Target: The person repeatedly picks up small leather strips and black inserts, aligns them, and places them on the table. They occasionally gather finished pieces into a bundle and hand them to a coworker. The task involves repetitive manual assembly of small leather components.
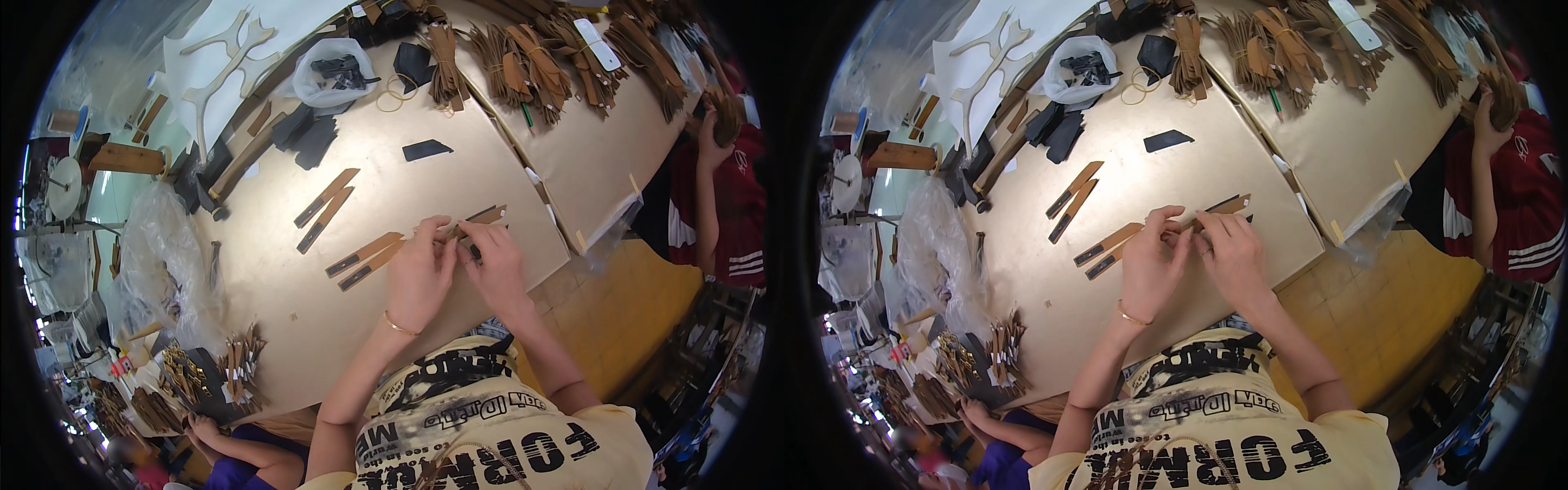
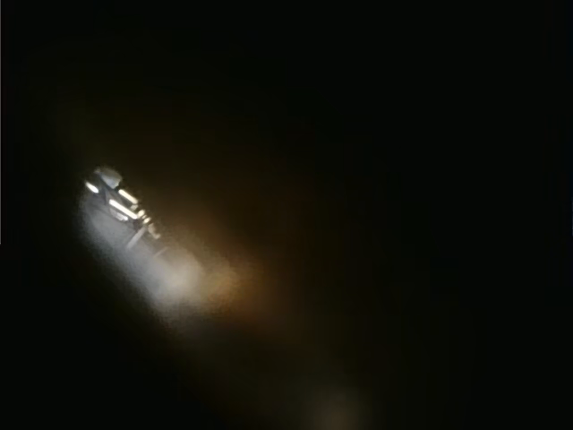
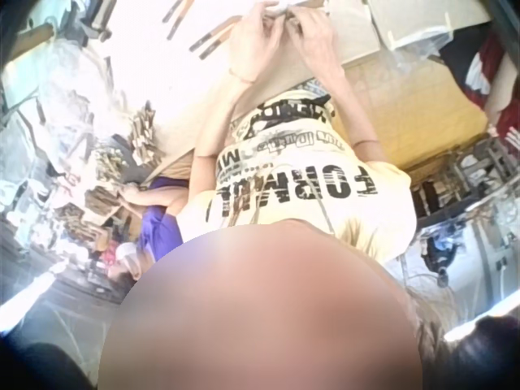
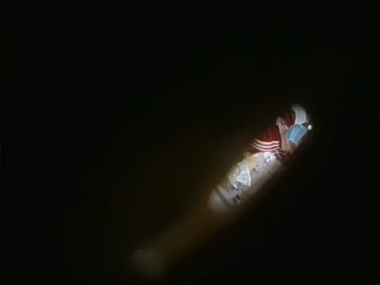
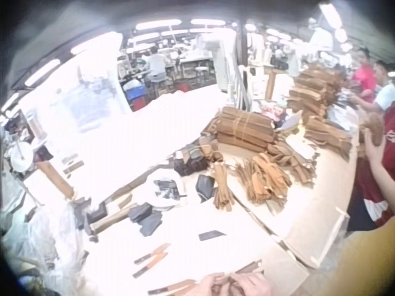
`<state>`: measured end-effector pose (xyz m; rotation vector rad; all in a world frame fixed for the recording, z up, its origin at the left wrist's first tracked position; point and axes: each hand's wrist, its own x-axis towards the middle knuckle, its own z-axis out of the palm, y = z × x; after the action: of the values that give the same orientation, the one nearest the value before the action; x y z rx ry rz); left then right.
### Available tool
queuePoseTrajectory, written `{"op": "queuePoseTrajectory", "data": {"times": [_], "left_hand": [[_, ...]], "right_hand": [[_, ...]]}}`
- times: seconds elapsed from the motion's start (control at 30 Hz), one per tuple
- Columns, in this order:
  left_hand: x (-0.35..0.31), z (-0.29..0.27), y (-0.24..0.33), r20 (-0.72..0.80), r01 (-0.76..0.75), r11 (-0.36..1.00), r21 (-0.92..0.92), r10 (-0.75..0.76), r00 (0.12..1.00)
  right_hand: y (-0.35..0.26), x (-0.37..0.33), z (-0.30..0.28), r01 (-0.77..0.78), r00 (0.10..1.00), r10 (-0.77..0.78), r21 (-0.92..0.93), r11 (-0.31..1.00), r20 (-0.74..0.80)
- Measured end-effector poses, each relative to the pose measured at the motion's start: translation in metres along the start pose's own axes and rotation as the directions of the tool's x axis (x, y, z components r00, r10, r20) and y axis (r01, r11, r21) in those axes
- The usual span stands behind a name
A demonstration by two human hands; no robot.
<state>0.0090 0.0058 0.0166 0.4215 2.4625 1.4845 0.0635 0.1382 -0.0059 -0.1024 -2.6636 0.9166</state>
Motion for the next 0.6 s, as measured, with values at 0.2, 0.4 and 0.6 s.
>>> {"op": "queuePoseTrajectory", "data": {"times": [0.2, 0.4, 0.6], "left_hand": [[-0.002, 0.004, -0.006, -0.092, -0.175, 0.983, 0.046, 0.179, 0.98], [-0.005, 0.028, -0.024, -0.129, -0.151, 0.926, 0.345, 0.207, 0.97], [-0.001, 0.034, -0.025, -0.189, -0.087, 0.92, 0.383, 0.17, 0.967]], "right_hand": [[0.008, 0.012, -0.008, -0.382, 0.924, 0.367, 0.32, 0.867, 0.11], [0.022, 0.027, -0.018, -0.56, 0.828, 0.461, 0.5, 0.661, 0.319], [0.032, 0.025, -0.017, -0.625, 0.779, 0.509, 0.505, 0.595, 0.366]]}}
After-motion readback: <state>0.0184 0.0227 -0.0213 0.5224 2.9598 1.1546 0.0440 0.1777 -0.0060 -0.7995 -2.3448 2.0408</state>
